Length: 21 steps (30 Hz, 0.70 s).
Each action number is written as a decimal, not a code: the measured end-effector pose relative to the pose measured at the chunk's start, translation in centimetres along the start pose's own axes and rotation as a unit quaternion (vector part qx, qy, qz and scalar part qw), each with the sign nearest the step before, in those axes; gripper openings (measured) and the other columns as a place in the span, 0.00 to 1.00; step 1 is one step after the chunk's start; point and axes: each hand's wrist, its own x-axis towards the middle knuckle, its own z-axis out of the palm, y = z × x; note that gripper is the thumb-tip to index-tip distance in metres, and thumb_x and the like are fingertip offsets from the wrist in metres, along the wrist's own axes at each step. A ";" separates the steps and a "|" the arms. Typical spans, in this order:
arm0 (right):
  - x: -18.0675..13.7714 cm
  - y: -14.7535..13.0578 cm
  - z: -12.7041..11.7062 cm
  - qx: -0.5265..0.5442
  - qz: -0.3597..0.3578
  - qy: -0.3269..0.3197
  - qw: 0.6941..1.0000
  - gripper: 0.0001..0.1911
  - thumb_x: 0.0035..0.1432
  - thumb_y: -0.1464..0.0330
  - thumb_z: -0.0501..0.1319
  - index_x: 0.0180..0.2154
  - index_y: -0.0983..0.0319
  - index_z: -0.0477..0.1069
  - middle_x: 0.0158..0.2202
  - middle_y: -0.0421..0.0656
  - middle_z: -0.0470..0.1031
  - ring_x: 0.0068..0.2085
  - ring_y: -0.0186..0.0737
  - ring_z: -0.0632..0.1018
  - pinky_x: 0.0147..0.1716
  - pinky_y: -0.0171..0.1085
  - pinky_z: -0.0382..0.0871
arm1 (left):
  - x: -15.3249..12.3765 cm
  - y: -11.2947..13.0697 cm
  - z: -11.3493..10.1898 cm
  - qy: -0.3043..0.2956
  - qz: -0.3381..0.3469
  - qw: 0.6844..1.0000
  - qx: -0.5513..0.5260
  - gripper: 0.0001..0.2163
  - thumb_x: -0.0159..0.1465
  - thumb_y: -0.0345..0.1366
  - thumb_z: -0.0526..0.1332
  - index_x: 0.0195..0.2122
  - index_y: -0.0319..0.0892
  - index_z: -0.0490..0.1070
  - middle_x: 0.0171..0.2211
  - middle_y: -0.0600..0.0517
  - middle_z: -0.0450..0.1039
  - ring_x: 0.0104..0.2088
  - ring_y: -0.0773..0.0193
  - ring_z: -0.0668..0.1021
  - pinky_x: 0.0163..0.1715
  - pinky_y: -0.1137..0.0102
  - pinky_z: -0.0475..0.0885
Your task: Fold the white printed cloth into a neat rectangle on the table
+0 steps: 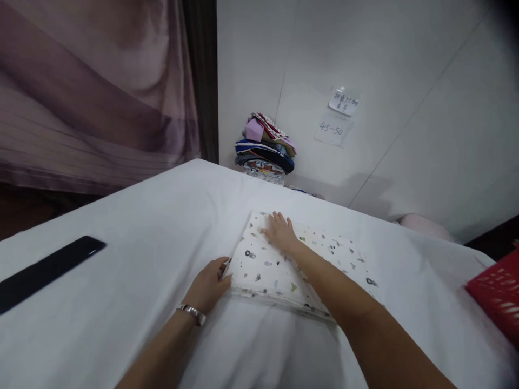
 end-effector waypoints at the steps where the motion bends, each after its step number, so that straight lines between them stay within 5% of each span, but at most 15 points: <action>1: 0.5 -0.5 0.3 0.004 -0.003 -0.007 1.000 0.39 0.60 0.46 0.33 0.64 0.63 0.41 0.67 0.45 0.35 0.66 0.44 0.37 0.60 0.49 0.30 | 0.0 -0.1 0.1 0.001 -0.001 1.000 -0.001 0.22 0.54 0.39 0.54 0.51 0.41 0.65 0.40 0.48 0.72 0.39 0.58 0.74 0.40 0.65 0.67; 13: 1.5 -2.1 1.2 0.025 0.010 -0.014 1.000 0.37 0.61 0.48 0.36 0.64 0.62 0.42 0.67 0.46 0.35 0.66 0.45 0.38 0.60 0.50 0.32 | -0.1 -0.5 0.4 0.015 -0.009 1.000 -0.002 0.24 0.54 0.37 0.54 0.53 0.38 0.63 0.43 0.46 0.71 0.39 0.59 0.74 0.40 0.66 0.67; 21: 1.3 -3.2 1.1 0.052 0.005 -0.046 0.998 0.35 0.61 0.50 0.41 0.64 0.61 0.44 0.67 0.45 0.36 0.66 0.45 0.39 0.60 0.50 0.32 | 0.4 -1.5 0.6 0.018 -0.056 0.993 -0.100 0.30 0.51 0.42 0.56 0.56 0.39 0.59 0.39 0.48 0.72 0.33 0.61 0.75 0.35 0.66 0.69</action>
